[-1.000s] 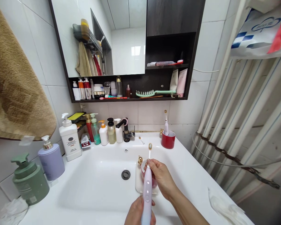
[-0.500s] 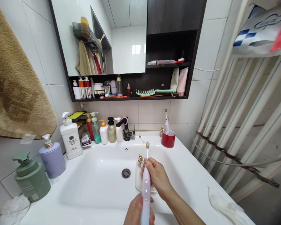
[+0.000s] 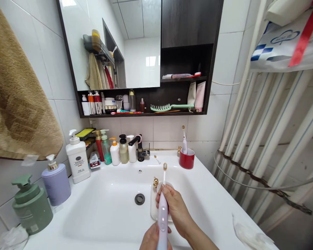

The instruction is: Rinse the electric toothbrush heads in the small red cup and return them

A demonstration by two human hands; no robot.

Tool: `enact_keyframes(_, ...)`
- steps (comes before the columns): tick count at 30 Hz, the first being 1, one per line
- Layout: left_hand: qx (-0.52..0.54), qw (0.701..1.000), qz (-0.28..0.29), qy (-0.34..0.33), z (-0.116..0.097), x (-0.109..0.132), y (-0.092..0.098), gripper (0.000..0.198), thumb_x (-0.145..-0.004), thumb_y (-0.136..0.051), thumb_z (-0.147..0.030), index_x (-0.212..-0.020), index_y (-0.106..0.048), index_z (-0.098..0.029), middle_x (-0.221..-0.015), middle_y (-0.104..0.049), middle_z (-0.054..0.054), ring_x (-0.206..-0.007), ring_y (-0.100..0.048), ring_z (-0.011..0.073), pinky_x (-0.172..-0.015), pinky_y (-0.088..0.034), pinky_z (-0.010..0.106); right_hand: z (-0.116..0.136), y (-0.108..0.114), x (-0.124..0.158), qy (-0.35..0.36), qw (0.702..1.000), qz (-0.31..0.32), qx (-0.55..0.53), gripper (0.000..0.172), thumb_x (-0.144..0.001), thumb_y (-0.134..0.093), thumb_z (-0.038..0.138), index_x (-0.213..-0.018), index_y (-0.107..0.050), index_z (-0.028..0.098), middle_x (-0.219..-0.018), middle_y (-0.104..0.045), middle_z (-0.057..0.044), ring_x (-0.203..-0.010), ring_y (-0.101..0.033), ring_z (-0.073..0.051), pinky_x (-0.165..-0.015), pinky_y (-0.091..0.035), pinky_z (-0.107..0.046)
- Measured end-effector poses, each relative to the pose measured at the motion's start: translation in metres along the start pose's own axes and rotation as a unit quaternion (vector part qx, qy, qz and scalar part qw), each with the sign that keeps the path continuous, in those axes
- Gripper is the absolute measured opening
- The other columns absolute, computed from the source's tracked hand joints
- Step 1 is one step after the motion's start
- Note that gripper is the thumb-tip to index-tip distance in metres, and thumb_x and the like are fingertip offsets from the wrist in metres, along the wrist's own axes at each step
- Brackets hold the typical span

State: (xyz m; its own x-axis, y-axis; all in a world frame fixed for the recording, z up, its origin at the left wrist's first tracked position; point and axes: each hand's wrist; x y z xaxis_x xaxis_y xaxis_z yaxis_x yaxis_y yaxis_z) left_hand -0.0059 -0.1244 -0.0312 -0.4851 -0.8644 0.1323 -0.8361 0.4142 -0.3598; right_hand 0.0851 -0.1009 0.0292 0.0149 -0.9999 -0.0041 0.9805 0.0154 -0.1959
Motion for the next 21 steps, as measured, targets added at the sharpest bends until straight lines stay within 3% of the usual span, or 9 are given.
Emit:
enact_keyframes(13,0.016,1.000,-0.004,0.006,-0.0076,0.0049,-0.0043,0.053,-0.051,-0.037,-0.062,-0.069,-0.046,-0.013,-0.035,-0.044,-0.003,-0.031,-0.031,0.0040,-0.037,-0.019,0.019,-0.0006,-0.0024,0.0010,-0.007,0.999,0.017,-0.047,0.035,-0.061,-0.038,0.051,-0.059,-0.048,0.017,-0.057,-0.053,0.000,-0.049,-0.047,-0.009,-0.043,-0.033,-0.020)
enact_keyframes(17,0.029,1.000,0.000,-0.008,-0.0057,0.0054,-0.0043,0.053,-0.051,-0.039,-0.061,-0.072,-0.045,-0.013,-0.035,-0.044,-0.004,-0.030,-0.031,0.0037,-0.036,-0.018,0.018,-0.0003,-0.0038,-0.0007,-0.007,0.999,-0.005,-0.040,0.034,-0.060,-0.041,0.049,-0.058,-0.049,0.016,-0.054,-0.052,0.001,-0.048,-0.046,-0.009,-0.042,-0.032,-0.019)
enact_keyframes(21,0.031,1.000,-0.004,-0.006,-0.0055,0.0064,-0.0044,0.054,-0.052,-0.035,-0.062,-0.071,-0.047,-0.013,-0.036,-0.044,-0.003,-0.031,-0.031,0.0040,-0.037,-0.019,0.019,0.0021,-0.0062,0.0007,-0.032,0.995,0.024,-0.094,0.033,-0.063,-0.037,0.048,-0.062,-0.048,0.017,-0.056,-0.051,0.000,-0.048,-0.045,-0.009,-0.044,-0.034,-0.020)
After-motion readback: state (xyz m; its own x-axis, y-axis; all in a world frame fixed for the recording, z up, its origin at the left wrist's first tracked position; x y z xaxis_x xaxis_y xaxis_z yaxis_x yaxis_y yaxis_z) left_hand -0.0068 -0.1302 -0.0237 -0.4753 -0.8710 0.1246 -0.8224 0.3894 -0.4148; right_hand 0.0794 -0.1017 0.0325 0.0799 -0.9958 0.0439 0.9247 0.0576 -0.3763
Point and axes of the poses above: each hand's wrist, its own x-axis away from the middle knuckle, its own y-axis out of the back of the hand, z = x × y
